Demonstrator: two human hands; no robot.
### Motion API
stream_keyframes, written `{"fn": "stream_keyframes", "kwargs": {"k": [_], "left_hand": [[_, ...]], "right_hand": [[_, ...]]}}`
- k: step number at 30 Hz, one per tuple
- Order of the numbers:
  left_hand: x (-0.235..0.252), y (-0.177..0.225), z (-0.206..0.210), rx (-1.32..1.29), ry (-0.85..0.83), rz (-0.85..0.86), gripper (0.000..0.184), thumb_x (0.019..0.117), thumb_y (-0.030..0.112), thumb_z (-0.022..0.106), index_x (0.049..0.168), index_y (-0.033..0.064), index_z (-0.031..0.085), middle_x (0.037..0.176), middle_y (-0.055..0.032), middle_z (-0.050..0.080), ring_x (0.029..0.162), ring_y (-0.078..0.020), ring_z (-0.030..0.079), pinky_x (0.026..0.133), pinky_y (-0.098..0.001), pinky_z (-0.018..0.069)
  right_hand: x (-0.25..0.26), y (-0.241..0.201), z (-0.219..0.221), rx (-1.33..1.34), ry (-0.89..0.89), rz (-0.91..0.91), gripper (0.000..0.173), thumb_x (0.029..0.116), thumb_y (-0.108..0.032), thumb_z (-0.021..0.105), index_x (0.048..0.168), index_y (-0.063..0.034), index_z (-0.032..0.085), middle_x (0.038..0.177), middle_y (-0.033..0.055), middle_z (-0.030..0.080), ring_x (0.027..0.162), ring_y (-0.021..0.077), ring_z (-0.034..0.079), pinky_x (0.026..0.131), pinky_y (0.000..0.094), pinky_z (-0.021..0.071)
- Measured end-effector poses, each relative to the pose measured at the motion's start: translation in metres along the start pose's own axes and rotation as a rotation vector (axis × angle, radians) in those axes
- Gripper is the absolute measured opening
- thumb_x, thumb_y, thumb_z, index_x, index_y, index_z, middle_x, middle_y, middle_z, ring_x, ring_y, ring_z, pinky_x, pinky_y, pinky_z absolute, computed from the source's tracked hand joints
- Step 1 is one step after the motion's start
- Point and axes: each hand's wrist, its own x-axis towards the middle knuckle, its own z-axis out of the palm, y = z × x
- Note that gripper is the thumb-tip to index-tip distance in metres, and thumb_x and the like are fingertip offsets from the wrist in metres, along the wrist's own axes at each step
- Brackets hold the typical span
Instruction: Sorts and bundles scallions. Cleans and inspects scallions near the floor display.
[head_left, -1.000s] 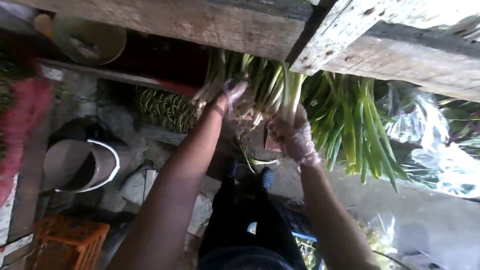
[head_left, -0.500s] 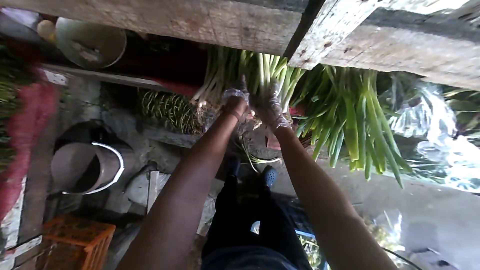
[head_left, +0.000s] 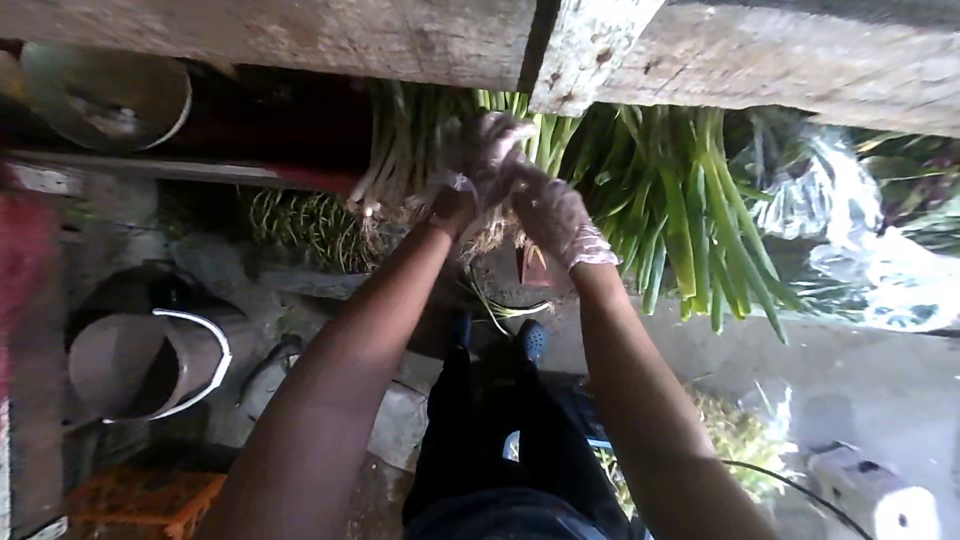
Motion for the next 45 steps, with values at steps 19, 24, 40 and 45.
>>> {"fn": "stream_keyframes", "kwargs": {"k": [19, 24, 40, 45], "left_hand": [[-0.181, 0.052, 0.052, -0.086, -0.411, 0.142, 0.022, 0.0971, 0.019, 0.061, 0.109, 0.0055, 0.074, 0.11, -0.0125, 0.073, 0.104, -0.0243, 0.07, 0.095, -0.0425, 0.0559], [-0.211, 0.027, 0.168, 0.021, -1.168, -0.336, 0.041, 0.1051, 0.022, 0.051, 0.142, 0.0033, 0.055, 0.134, -0.0172, 0.063, 0.123, -0.0257, 0.062, 0.109, -0.041, 0.0472], [-0.241, -0.069, 0.565, 0.454, -1.255, -0.332, 0.059, 0.0984, 0.035, 0.067, 0.149, 0.011, 0.047, 0.144, -0.0195, 0.055, 0.132, -0.0358, 0.054, 0.109, -0.0546, 0.0439], [-0.254, -0.08, 0.602, 0.6, -1.155, -0.275, 0.055, 0.0953, 0.04, 0.07, 0.139, 0.0107, 0.054, 0.139, -0.018, 0.058, 0.128, -0.0351, 0.057, 0.106, -0.0539, 0.0458]], "right_hand": [[-0.146, 0.2, 0.136, 0.361, -0.168, 0.419, 0.034, 0.1059, -0.025, 0.055, 0.134, -0.0082, 0.064, 0.127, 0.0188, 0.068, 0.119, 0.0373, 0.065, 0.104, 0.0601, 0.0482], [-0.148, 0.302, 0.246, 1.068, 0.11, 1.019, 0.043, 0.108, -0.03, 0.05, 0.14, -0.0015, 0.055, 0.123, 0.0248, 0.065, 0.107, 0.0343, 0.067, 0.094, 0.0506, 0.0541], [-0.004, 0.435, 0.524, 2.125, 0.449, 1.713, 0.051, 0.1076, -0.032, 0.053, 0.143, 0.0044, 0.048, 0.139, 0.0259, 0.054, 0.12, 0.0353, 0.059, 0.097, 0.0497, 0.0519], [0.015, 0.46, 0.558, 2.085, 0.492, 1.775, 0.051, 0.1054, -0.027, 0.058, 0.145, 0.0023, 0.047, 0.141, 0.026, 0.053, 0.122, 0.0367, 0.058, 0.098, 0.0515, 0.0515]]}}
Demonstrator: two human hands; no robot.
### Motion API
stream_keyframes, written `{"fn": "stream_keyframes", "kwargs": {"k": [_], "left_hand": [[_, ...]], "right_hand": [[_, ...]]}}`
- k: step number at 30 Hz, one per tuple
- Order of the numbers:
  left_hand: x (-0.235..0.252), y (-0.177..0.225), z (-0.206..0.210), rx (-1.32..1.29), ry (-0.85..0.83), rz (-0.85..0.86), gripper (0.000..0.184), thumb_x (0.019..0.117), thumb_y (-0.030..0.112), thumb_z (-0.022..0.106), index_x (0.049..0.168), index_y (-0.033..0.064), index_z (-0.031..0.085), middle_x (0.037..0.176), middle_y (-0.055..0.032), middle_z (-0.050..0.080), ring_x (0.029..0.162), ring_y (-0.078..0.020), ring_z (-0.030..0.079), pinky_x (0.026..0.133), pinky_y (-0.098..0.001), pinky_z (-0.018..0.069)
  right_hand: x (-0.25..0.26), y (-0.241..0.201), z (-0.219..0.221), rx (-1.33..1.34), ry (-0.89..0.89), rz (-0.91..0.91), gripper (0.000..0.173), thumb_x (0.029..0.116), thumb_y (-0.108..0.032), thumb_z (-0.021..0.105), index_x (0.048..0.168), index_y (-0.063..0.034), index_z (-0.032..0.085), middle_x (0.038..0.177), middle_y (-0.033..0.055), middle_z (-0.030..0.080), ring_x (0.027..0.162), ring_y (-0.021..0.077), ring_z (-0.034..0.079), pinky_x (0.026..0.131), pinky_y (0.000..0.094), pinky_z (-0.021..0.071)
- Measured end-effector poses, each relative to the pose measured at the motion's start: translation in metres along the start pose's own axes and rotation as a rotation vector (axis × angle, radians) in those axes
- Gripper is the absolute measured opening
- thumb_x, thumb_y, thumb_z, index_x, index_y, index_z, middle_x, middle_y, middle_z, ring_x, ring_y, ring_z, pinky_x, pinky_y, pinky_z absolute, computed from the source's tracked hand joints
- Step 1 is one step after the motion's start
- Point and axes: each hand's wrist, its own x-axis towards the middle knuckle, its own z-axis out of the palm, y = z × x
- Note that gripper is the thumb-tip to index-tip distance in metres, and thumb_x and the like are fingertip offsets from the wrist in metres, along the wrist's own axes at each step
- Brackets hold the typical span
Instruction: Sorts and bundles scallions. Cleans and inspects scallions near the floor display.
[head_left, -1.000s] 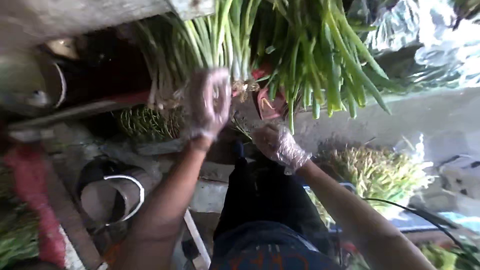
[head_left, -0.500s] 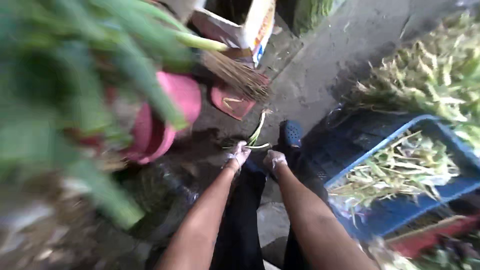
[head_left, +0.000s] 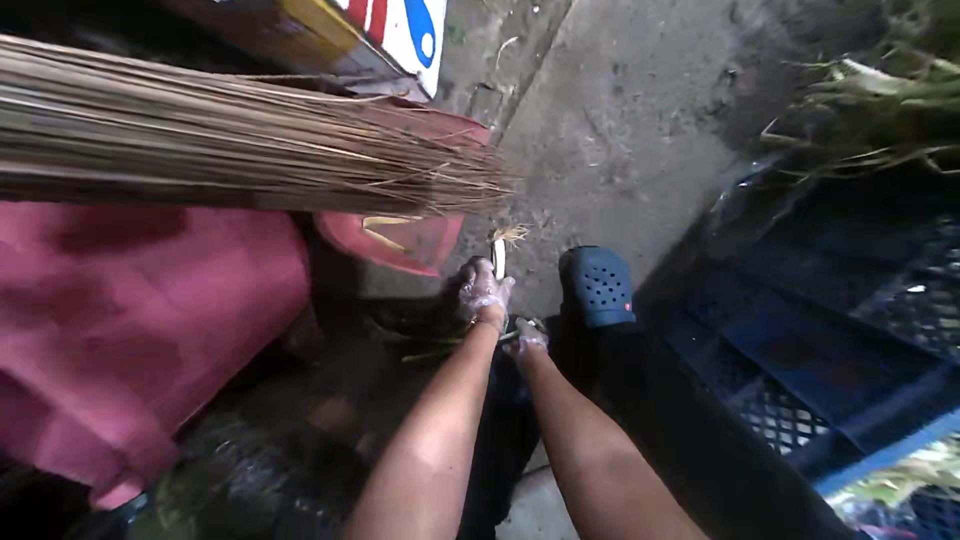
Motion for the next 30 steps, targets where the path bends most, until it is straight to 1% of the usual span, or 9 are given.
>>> {"fn": "stream_keyframes", "kwargs": {"k": [4, 7, 12, 16, 20, 23, 24, 27, 30], "left_hand": [[-0.003, -0.005, -0.003, -0.004, -0.02, 0.001, 0.049, 0.1004, 0.032, 0.063, 0.143, 0.0112, 0.049, 0.136, -0.0203, 0.06, 0.123, -0.0369, 0.061, 0.102, -0.056, 0.0483], [-0.035, -0.013, -0.03, -0.05, -0.123, 0.056, 0.06, 0.1044, 0.031, 0.055, 0.157, 0.0104, 0.035, 0.151, -0.021, 0.049, 0.135, -0.0369, 0.052, 0.11, -0.0561, 0.042], [-0.13, -0.011, -0.096, -0.199, -0.142, 0.214, 0.048, 0.1066, 0.018, 0.048, 0.151, -0.0009, 0.041, 0.146, -0.0257, 0.051, 0.135, -0.0347, 0.051, 0.113, -0.0485, 0.0406], [-0.247, 0.018, -0.179, -0.211, -0.198, 0.324, 0.051, 0.11, 0.017, 0.04, 0.155, -0.0051, 0.032, 0.154, -0.0275, 0.043, 0.144, -0.035, 0.042, 0.121, -0.0449, 0.0314], [-0.34, 0.031, -0.243, -0.5, -0.299, 0.509, 0.05, 0.1096, 0.017, 0.044, 0.152, -0.0082, 0.034, 0.149, -0.0283, 0.047, 0.139, -0.0296, 0.048, 0.118, -0.0382, 0.0352], [-0.39, 0.04, -0.283, -0.45, -0.306, 0.531, 0.047, 0.1075, 0.021, 0.051, 0.145, -0.0079, 0.043, 0.124, -0.0241, 0.062, 0.108, -0.024, 0.063, 0.097, -0.0363, 0.0512], [-0.406, 0.041, -0.296, -0.395, -0.303, 0.529, 0.046, 0.1075, 0.022, 0.051, 0.142, -0.0081, 0.046, 0.115, -0.0226, 0.063, 0.097, -0.0239, 0.064, 0.09, -0.037, 0.0526], [-0.448, 0.035, -0.327, -0.199, -0.33, 0.58, 0.048, 0.1074, 0.026, 0.049, 0.146, -0.0029, 0.047, 0.128, -0.0249, 0.063, 0.115, -0.0325, 0.063, 0.103, -0.0489, 0.0477], [-0.484, 0.028, -0.354, -0.06, -0.346, 0.601, 0.05, 0.1076, 0.027, 0.049, 0.149, 0.0, 0.044, 0.136, -0.025, 0.06, 0.126, -0.0351, 0.059, 0.11, -0.0519, 0.0427]], "right_hand": [[-0.015, 0.008, -0.001, -0.11, 0.112, -0.164, 0.041, 0.1029, -0.021, 0.061, 0.137, 0.0021, 0.056, 0.132, 0.027, 0.06, 0.117, 0.0376, 0.061, 0.097, 0.0539, 0.0502], [-0.054, 0.005, -0.015, -0.203, 0.185, -0.444, 0.042, 0.1045, -0.019, 0.058, 0.14, 0.0039, 0.053, 0.137, 0.0266, 0.059, 0.128, 0.036, 0.058, 0.109, 0.0505, 0.045], [-0.175, -0.039, -0.06, -0.428, 0.085, -0.859, 0.043, 0.1092, -0.024, 0.047, 0.143, 0.0004, 0.056, 0.139, 0.025, 0.06, 0.133, 0.0366, 0.056, 0.115, 0.0518, 0.0401], [-0.31, -0.066, -0.105, -0.512, -0.181, -1.017, 0.037, 0.1075, -0.02, 0.052, 0.137, 0.0023, 0.06, 0.131, 0.0254, 0.064, 0.125, 0.0356, 0.061, 0.11, 0.0515, 0.0442], [-0.426, -0.065, -0.156, -0.446, -0.293, -1.023, 0.033, 0.1081, -0.017, 0.05, 0.132, 0.0034, 0.061, 0.12, 0.0223, 0.068, 0.108, 0.0281, 0.066, 0.097, 0.0463, 0.0516], [-0.477, -0.066, -0.194, -0.316, -0.337, -1.062, 0.033, 0.1076, -0.016, 0.051, 0.134, 0.0014, 0.058, 0.109, 0.0163, 0.069, 0.087, 0.0187, 0.07, 0.079, 0.0378, 0.0602], [-0.494, -0.071, -0.21, -0.366, -0.276, -1.148, 0.036, 0.1074, -0.016, 0.051, 0.139, 0.0009, 0.055, 0.117, 0.0187, 0.068, 0.094, 0.0218, 0.07, 0.085, 0.0406, 0.0586], [-0.546, -0.087, -0.246, -0.77, -0.271, -1.357, 0.066, 0.1002, -0.027, 0.063, 0.156, -0.0063, 0.036, 0.14, 0.0202, 0.059, 0.118, 0.0295, 0.065, 0.1, 0.0491, 0.0528], [-0.586, -0.092, -0.249, -1.344, -0.301, -1.474, 0.041, 0.1009, -0.023, 0.064, 0.137, -0.004, 0.06, 0.119, 0.0195, 0.07, 0.109, 0.0349, 0.069, 0.098, 0.0562, 0.0515]]}}
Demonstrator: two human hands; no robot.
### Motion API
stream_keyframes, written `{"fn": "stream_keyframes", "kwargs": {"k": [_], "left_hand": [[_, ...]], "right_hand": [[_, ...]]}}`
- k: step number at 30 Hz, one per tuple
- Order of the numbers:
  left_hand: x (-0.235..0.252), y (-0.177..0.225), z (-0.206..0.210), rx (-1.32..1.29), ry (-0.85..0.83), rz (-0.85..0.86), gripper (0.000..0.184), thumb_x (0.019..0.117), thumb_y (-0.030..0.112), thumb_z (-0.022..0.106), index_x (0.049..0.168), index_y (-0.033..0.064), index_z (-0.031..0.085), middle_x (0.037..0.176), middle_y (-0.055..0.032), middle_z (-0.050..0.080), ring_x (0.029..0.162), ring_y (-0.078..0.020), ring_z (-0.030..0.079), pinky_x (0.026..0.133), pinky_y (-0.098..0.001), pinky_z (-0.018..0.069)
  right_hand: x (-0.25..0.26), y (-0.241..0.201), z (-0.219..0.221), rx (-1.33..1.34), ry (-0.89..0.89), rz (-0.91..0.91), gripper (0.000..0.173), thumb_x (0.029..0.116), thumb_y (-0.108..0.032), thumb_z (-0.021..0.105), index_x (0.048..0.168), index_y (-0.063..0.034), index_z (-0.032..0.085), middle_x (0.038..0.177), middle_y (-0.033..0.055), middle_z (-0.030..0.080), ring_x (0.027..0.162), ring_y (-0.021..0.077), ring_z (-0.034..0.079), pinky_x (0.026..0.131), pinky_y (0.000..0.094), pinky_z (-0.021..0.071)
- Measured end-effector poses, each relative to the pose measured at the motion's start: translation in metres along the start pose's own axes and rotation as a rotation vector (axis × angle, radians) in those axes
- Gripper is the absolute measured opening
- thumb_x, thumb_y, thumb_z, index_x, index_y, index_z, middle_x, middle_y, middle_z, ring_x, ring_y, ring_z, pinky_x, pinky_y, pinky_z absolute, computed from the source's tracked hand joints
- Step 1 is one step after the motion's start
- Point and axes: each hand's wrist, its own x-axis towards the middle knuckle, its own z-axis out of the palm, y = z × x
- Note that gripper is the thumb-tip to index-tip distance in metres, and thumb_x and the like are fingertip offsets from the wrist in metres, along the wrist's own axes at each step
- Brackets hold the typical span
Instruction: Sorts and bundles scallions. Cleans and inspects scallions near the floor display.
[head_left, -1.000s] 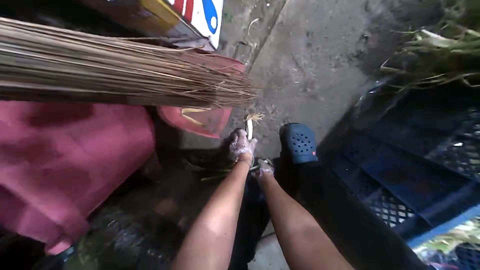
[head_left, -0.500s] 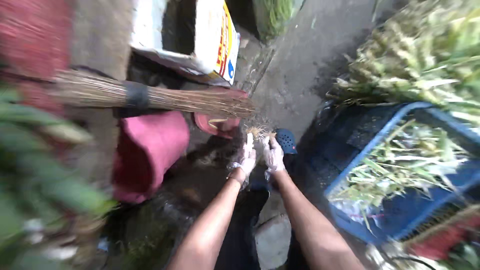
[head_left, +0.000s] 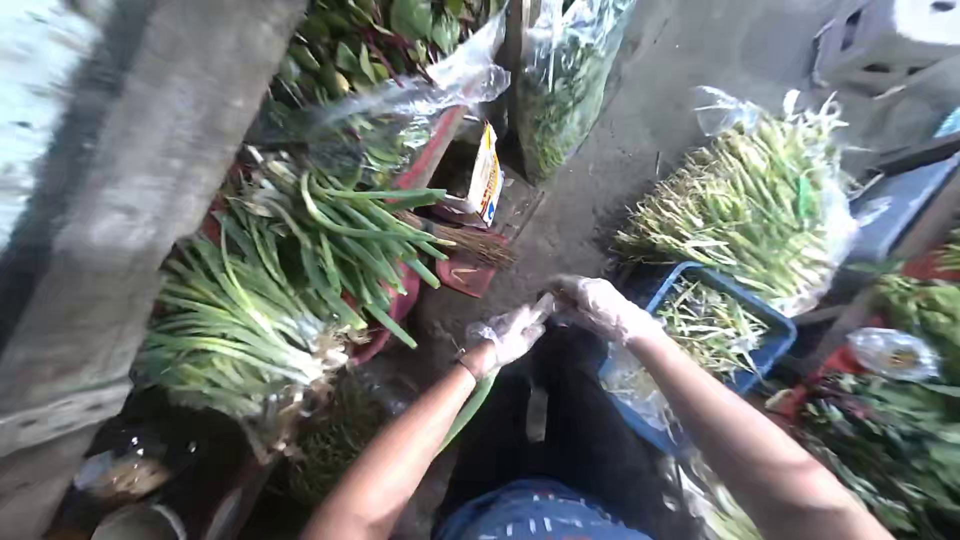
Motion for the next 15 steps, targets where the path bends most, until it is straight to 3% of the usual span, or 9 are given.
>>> {"fn": "stream_keyframes", "kwargs": {"k": [2, 5, 7, 9, 12, 15], "left_hand": [[-0.019, 0.007, -0.005, -0.021, -0.029, -0.043, 0.053, 0.1064, 0.029, 0.052, 0.148, -0.0014, 0.043, 0.131, -0.025, 0.062, 0.12, -0.0341, 0.062, 0.107, -0.0508, 0.0455], [-0.033, 0.007, 0.002, -0.209, 0.014, -0.008, 0.054, 0.103, 0.022, 0.059, 0.147, -0.0031, 0.04, 0.116, -0.0203, 0.066, 0.094, -0.0227, 0.068, 0.089, -0.039, 0.0554], [-0.039, 0.015, 0.003, -0.265, 0.013, 0.022, 0.056, 0.1028, 0.009, 0.054, 0.153, 0.0004, 0.031, 0.112, -0.02, 0.063, 0.08, -0.0197, 0.063, 0.075, -0.0358, 0.0546], [-0.044, 0.019, 0.003, -0.234, -0.029, 0.06, 0.05, 0.105, 0.01, 0.047, 0.152, -0.0006, 0.034, 0.101, -0.0154, 0.06, 0.073, -0.0175, 0.056, 0.069, -0.0337, 0.0504], [-0.056, 0.034, -0.003, -0.115, -0.078, 0.056, 0.042, 0.109, 0.023, 0.048, 0.143, -0.0013, 0.044, 0.104, -0.0158, 0.061, 0.081, -0.0202, 0.059, 0.076, -0.0363, 0.0516], [-0.063, 0.046, -0.008, -0.113, -0.039, 0.061, 0.044, 0.109, 0.023, 0.048, 0.146, -0.0023, 0.043, 0.113, -0.0201, 0.062, 0.091, -0.0236, 0.061, 0.085, -0.0394, 0.0515]], "right_hand": [[-0.005, -0.021, -0.008, -0.201, -0.115, -0.038, 0.028, 0.1035, -0.022, 0.058, 0.123, -0.0068, 0.071, 0.112, 0.0187, 0.073, 0.109, 0.0374, 0.068, 0.099, 0.058, 0.0488], [-0.019, -0.052, -0.009, -0.191, -0.185, -0.012, 0.026, 0.1031, -0.02, 0.058, 0.122, -0.0061, 0.071, 0.112, 0.0202, 0.072, 0.111, 0.0392, 0.067, 0.1, 0.0597, 0.048], [-0.026, -0.066, -0.012, -0.188, -0.226, -0.042, 0.028, 0.1025, -0.02, 0.06, 0.124, -0.0056, 0.07, 0.116, 0.0202, 0.071, 0.114, 0.0389, 0.066, 0.103, 0.059, 0.0463], [-0.031, -0.065, -0.02, -0.327, -0.261, -0.127, 0.028, 0.1033, -0.019, 0.058, 0.125, -0.0048, 0.07, 0.119, 0.0206, 0.07, 0.115, 0.0395, 0.065, 0.103, 0.058, 0.0452], [-0.044, -0.071, -0.041, -0.549, -0.313, -0.199, 0.03, 0.1043, -0.021, 0.057, 0.129, -0.0092, 0.069, 0.125, 0.0179, 0.068, 0.119, 0.0381, 0.062, 0.106, 0.0557, 0.043], [-0.043, -0.079, -0.061, -0.487, -0.32, -0.112, 0.03, 0.1046, -0.022, 0.057, 0.128, -0.0081, 0.07, 0.125, 0.0184, 0.068, 0.12, 0.0382, 0.062, 0.105, 0.0573, 0.0433]]}}
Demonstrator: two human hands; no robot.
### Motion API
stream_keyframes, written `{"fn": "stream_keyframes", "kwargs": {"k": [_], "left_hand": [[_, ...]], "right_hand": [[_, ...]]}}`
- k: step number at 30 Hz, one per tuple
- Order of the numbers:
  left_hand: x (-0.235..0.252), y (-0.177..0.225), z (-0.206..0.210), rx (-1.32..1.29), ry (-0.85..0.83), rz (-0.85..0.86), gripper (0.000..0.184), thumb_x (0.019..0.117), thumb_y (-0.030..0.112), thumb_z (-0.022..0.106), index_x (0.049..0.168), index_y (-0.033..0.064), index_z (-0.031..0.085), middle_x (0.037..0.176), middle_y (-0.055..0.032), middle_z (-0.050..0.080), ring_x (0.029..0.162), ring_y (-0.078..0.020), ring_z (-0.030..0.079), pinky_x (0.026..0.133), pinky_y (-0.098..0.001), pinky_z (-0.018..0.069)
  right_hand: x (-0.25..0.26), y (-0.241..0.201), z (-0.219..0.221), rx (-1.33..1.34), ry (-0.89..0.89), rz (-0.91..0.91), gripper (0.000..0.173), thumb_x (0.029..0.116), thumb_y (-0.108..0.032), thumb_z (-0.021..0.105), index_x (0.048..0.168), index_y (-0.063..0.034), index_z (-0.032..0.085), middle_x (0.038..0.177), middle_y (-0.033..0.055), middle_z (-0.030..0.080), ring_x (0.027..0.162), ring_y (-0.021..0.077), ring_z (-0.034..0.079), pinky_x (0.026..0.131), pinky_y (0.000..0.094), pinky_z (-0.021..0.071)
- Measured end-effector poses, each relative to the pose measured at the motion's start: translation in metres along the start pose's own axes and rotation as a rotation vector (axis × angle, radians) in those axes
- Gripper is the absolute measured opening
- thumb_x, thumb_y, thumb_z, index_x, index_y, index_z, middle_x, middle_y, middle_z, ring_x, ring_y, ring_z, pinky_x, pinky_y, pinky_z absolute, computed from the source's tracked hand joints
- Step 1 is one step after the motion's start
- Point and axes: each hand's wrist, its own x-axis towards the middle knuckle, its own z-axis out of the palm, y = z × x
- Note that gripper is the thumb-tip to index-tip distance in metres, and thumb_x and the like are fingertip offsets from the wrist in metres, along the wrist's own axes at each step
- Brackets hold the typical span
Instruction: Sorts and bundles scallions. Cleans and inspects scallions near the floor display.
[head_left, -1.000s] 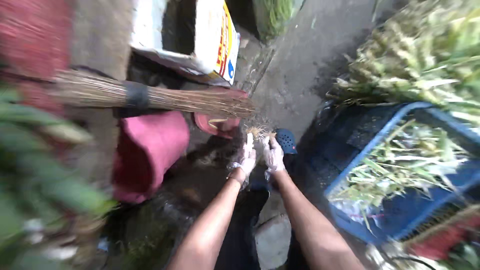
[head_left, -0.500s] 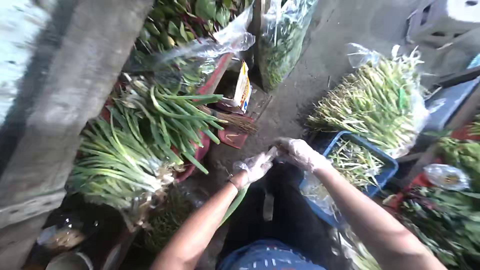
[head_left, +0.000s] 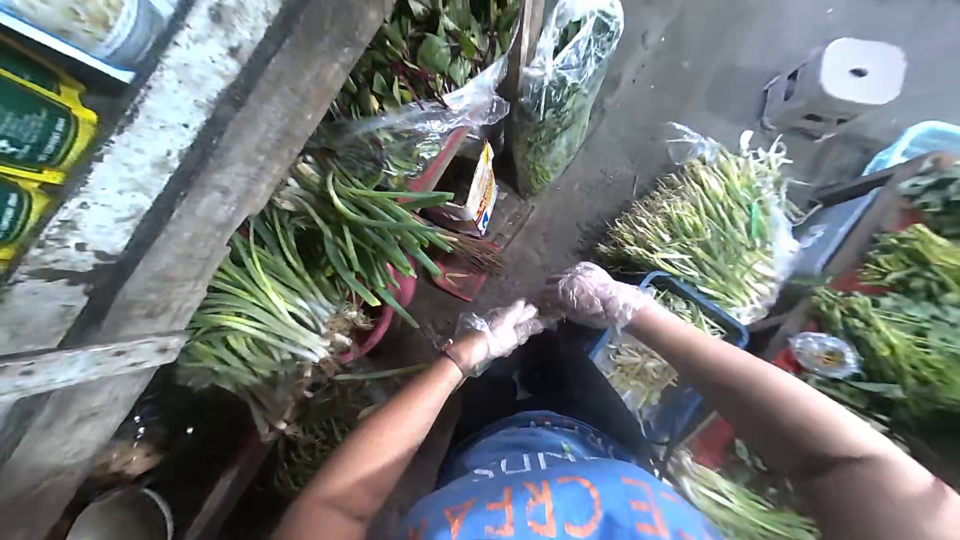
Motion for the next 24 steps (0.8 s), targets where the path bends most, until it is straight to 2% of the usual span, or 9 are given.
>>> {"fn": "stream_keyframes", "kwargs": {"k": [2, 5, 7, 8, 10, 14, 17, 20, 24], "left_hand": [[-0.001, 0.008, -0.004, -0.078, 0.024, 0.0, 0.046, 0.1095, 0.021, 0.046, 0.149, -0.0016, 0.039, 0.107, -0.0165, 0.062, 0.084, -0.0189, 0.059, 0.078, -0.0344, 0.0514], [-0.009, 0.004, -0.005, -0.131, 0.058, -0.011, 0.042, 0.11, 0.018, 0.045, 0.147, -0.0007, 0.039, 0.093, -0.0076, 0.055, 0.069, -0.0091, 0.051, 0.063, -0.0242, 0.0469], [-0.017, 0.008, -0.001, 0.125, 0.109, -0.064, 0.042, 0.1067, 0.015, 0.05, 0.145, -0.0021, 0.047, 0.118, -0.0194, 0.062, 0.094, -0.0201, 0.061, 0.084, -0.0338, 0.0514], [-0.016, 0.008, 0.002, 0.263, 0.115, -0.116, 0.042, 0.1042, 0.015, 0.055, 0.141, -0.0053, 0.052, 0.131, -0.0245, 0.061, 0.117, -0.0285, 0.06, 0.103, -0.0408, 0.0465], [-0.004, 0.018, 0.007, 0.444, 0.11, -0.19, 0.048, 0.098, 0.015, 0.064, 0.138, -0.0103, 0.052, 0.138, -0.0305, 0.055, 0.132, -0.0393, 0.053, 0.112, -0.0517, 0.0392], [0.014, 0.025, 0.017, 0.343, 0.103, 0.033, 0.081, 0.092, -0.004, 0.063, 0.16, 0.0007, 0.02, 0.154, -0.0279, 0.041, 0.127, -0.036, 0.057, 0.102, -0.0484, 0.0492], [0.028, 0.026, 0.032, 0.386, 0.013, 0.139, 0.067, 0.1009, 0.004, 0.054, 0.159, 0.0029, 0.022, 0.148, -0.0257, 0.048, 0.117, -0.0333, 0.063, 0.095, -0.0482, 0.0537], [0.036, 0.045, 0.051, 0.347, -0.082, 0.185, 0.063, 0.1041, 0.007, 0.05, 0.16, 0.0026, 0.02, 0.15, -0.0237, 0.047, 0.121, -0.0299, 0.061, 0.097, -0.0447, 0.0529], [0.055, 0.084, 0.062, 0.385, -0.121, 0.106, 0.06, 0.1058, 0.014, 0.052, 0.158, 0.0032, 0.025, 0.136, -0.0271, 0.055, 0.1, -0.0326, 0.066, 0.086, -0.0487, 0.0547]], "right_hand": [[-0.002, 0.011, -0.004, 0.144, 0.156, 0.096, 0.024, 0.1021, -0.018, 0.061, 0.12, -0.0054, 0.071, 0.113, 0.0205, 0.071, 0.109, 0.0396, 0.067, 0.098, 0.0594, 0.0476], [-0.009, 0.012, 0.005, 0.154, 0.561, 0.114, 0.037, 0.0944, -0.012, 0.068, 0.131, -0.0083, 0.067, 0.124, 0.0213, 0.067, 0.116, 0.0402, 0.064, 0.099, 0.0592, 0.0497], [-0.019, -0.006, 0.014, 0.119, 0.654, 0.003, 0.044, 0.0908, -0.025, 0.073, 0.133, -0.0134, 0.067, 0.126, 0.016, 0.068, 0.117, 0.0351, 0.064, 0.097, 0.0568, 0.0519], [-0.02, -0.015, 0.02, 0.12, 0.62, -0.063, 0.042, 0.0928, -0.028, 0.071, 0.132, -0.0144, 0.067, 0.128, 0.0156, 0.067, 0.117, 0.0354, 0.064, 0.097, 0.0572, 0.0515], [-0.026, -0.027, 0.023, 0.206, 0.431, -0.09, 0.039, 0.0998, -0.021, 0.064, 0.138, -0.0112, 0.062, 0.14, 0.0197, 0.06, 0.125, 0.0406, 0.059, 0.102, 0.0597, 0.0464], [-0.057, -0.019, 0.027, 0.499, 0.386, -0.056, 0.036, 0.0989, 0.005, 0.056, 0.135, 0.0047, 0.06, 0.137, 0.028, 0.059, 0.129, 0.0434, 0.056, 0.112, 0.0556, 0.039], [-0.073, -0.007, 0.048, 0.597, 0.458, 0.013, 0.031, 0.0973, 0.0, 0.061, 0.128, 0.0026, 0.065, 0.127, 0.0248, 0.065, 0.122, 0.0389, 0.062, 0.108, 0.0541, 0.0446], [-0.086, 0.01, 0.064, 0.55, 0.506, 0.11, 0.031, 0.095, -0.007, 0.067, 0.125, -0.0015, 0.068, 0.12, 0.0216, 0.069, 0.114, 0.0384, 0.065, 0.101, 0.0589, 0.047], [-0.099, 0.039, 0.057, 0.733, 0.521, 0.156, 0.033, 0.0921, -0.006, 0.069, 0.124, 0.0031, 0.066, 0.119, 0.0242, 0.068, 0.113, 0.0378, 0.064, 0.1, 0.0576, 0.0461]]}}
